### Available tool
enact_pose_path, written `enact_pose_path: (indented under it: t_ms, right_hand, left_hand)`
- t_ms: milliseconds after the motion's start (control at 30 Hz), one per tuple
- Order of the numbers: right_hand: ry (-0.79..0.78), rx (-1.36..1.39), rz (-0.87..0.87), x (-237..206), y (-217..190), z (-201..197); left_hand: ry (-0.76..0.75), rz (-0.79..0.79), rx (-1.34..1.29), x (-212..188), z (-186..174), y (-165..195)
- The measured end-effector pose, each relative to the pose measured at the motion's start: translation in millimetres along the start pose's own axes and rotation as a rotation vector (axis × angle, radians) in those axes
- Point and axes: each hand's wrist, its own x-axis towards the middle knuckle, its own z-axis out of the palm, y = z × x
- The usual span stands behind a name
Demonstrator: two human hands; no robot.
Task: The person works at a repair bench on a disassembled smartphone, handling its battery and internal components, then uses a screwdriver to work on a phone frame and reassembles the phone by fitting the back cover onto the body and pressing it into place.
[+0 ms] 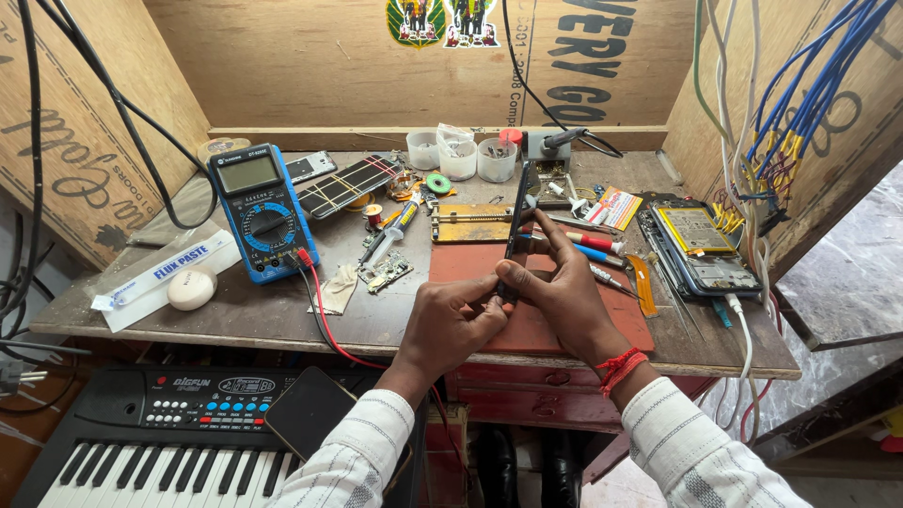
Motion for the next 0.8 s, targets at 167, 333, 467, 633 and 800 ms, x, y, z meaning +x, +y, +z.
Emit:
enact_pose_path:
  t_ms: [167, 333, 467, 633, 800]
  right_hand:
    - [0.015, -0.005, 0.011, 0.3, 0.1, 1.3]
    - [0.004, -0.059, -0.008, 0.5, 0.0, 1.7]
    - [0.009, -0.086, -0.02, -0.9, -1.3, 3.3]
    - [-0.018, -0.068, -0.016, -1.8, -5.5, 5.7]
    - [-0.036, -0.089, -0.022, -4.4, -6.9, 6.1]
  left_hand:
    - [0.008, 0.016, 0.007, -0.3, 0.1, -2.2]
    - [0.0, -0.022, 0.046, -1.1, 0.6, -1.4]
    - [0.026, -0.034, 0.041, -1.3, 1.2, 2.0]
    - [0.032, 0.076, -0.01, 0.8, -3.0, 3.9]
    - [0.029, 0.086, 0.041, 0.2, -3.4, 3.3]
